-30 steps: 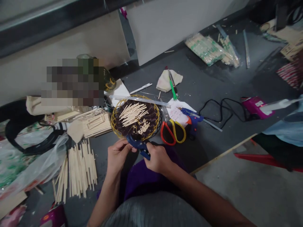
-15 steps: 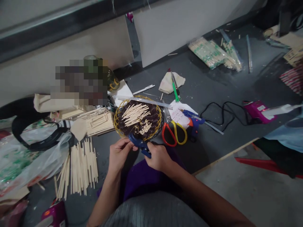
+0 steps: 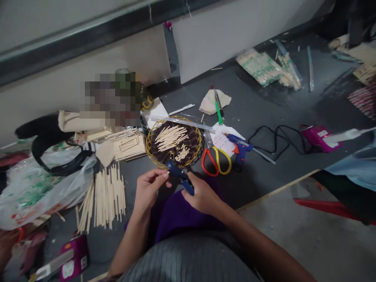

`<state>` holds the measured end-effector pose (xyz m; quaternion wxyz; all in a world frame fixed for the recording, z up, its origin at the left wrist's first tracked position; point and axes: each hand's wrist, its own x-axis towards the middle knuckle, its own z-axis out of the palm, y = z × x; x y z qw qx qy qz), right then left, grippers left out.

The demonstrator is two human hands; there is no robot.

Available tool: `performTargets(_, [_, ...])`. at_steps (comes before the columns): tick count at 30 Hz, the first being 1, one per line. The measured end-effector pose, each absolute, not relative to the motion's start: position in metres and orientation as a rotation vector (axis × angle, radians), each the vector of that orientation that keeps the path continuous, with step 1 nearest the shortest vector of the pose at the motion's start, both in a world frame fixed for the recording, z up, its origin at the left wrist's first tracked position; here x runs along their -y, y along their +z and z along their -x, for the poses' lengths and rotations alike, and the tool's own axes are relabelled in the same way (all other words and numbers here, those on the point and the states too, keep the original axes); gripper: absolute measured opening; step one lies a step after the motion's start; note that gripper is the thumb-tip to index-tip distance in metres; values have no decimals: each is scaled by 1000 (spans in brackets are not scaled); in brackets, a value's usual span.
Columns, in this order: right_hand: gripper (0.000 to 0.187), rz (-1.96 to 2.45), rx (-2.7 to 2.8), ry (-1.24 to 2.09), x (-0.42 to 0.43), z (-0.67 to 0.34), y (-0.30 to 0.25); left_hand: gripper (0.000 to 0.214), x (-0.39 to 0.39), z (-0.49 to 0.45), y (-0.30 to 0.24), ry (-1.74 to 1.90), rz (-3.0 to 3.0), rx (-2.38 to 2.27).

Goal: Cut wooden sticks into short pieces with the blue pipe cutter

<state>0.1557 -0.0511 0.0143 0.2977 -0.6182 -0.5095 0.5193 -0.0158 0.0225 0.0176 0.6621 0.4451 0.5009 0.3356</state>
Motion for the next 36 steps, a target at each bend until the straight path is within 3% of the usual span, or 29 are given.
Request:
performTargets(6, [12, 1605, 1432, 1281, 62, -150, 14, 17, -13, 19, 25, 790, -1013, -1121])
performTargets(15, [17, 1360, 972, 1308, 59, -145, 33, 19, 5, 16, 28, 695, -1163, -1064])
performTargets(29, [14, 1409, 921, 1285, 59, -137, 33, 21, 19, 21, 32, 640, -1433, -1003])
performTargets(36, [23, 1301, 628, 1456, 60, -132, 31, 25, 17, 20, 27, 804, -1352, -919])
